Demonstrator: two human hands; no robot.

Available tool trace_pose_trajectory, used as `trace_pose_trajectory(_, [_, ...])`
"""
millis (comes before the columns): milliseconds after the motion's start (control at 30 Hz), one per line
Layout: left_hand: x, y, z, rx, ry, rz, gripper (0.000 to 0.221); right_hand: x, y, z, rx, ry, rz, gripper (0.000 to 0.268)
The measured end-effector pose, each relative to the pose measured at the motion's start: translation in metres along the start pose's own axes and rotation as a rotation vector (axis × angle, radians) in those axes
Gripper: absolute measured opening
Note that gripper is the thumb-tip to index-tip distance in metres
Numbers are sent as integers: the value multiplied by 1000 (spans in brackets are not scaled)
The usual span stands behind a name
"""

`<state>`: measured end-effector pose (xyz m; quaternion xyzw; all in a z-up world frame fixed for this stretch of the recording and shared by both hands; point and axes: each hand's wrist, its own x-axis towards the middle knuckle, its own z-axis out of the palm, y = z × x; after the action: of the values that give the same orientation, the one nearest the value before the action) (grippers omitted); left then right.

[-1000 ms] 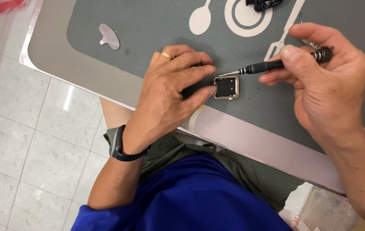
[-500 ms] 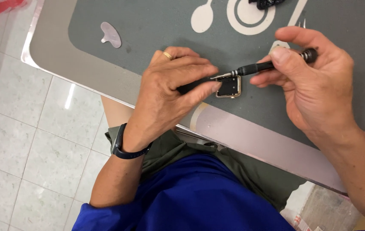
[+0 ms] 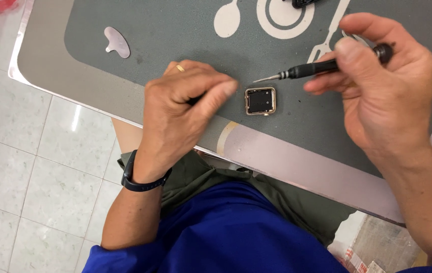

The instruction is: Assembling or repairing a smartwatch casing using a precision screwdriver

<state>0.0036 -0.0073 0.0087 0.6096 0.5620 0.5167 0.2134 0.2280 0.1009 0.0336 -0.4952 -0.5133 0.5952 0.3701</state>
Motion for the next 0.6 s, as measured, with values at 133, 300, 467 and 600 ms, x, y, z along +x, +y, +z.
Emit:
trace_pose_trajectory(133, [-2,1,-1,-39,53,-71,23,6,-1,-8,87,-34,59,23])
trace_pose_trajectory(300, [0,8,-4,-37,64,-171,40,5,-6,-2,149,-48,170,45])
trace_pose_trajectory(467, [4,2,-9,-373,40,-267,41,-15,-6,15,8,-126,-38,49])
trace_pose_trajectory(600, [9,1,-14,-866,-12,-406,42,-30,-17,32,-147,-179,-412,42])
